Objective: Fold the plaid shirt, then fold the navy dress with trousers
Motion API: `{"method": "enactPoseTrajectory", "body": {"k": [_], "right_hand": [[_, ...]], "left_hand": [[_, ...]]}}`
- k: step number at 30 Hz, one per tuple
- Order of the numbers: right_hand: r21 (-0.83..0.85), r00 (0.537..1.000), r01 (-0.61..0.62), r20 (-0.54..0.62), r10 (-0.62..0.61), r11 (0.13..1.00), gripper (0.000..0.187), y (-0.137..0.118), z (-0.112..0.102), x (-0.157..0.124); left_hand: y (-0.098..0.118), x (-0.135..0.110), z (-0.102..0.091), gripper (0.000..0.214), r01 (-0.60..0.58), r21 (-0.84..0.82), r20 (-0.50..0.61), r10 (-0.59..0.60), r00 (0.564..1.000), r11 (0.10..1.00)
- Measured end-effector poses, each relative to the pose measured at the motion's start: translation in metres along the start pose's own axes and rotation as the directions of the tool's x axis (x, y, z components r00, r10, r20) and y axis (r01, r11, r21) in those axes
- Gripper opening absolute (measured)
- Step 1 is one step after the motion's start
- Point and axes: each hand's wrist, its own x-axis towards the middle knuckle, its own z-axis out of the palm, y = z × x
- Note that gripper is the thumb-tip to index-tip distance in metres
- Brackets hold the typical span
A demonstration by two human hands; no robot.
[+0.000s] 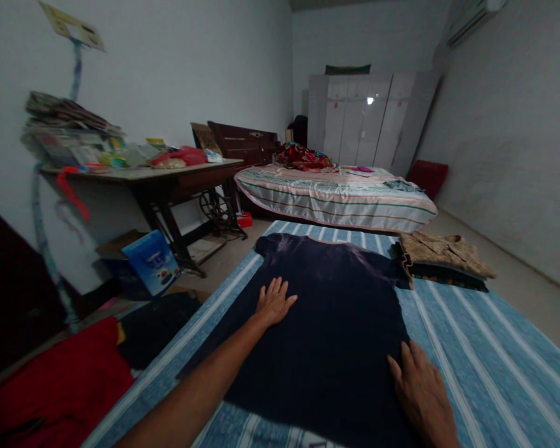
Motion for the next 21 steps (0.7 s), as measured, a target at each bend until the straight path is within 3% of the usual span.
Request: {"method": "enactPoseTrajectory", "body": {"k": [8, 14, 21], "right_hand": [[-0.002, 0.998, -0.054, 0.033, 0.054, 0.999, 0.065, 0.0, -0.004, 0.002], [0.0, 0.999, -0.03, 0.02, 0.03, 1.0, 0.061, -0.003, -0.013, 0.003], [0.007, 0.994, -0.073, 0.078, 0.072, 0.997, 0.058, -0.003, -0.024, 0.007]], "left_hand": [[-0.001, 0.008, 0.005, 0.069, 0.019, 0.02, 0.029, -0.019, 0.999, 1.0], [-0.02, 0.011, -0.001, 0.067, 0.089, 0.045, -0.041, -0.087, 0.995, 0.995], [-0.033, 0.012, 0.001, 0.067, 0.096, 0.074, -0.019, -0.094, 0.995, 0.993]]}}
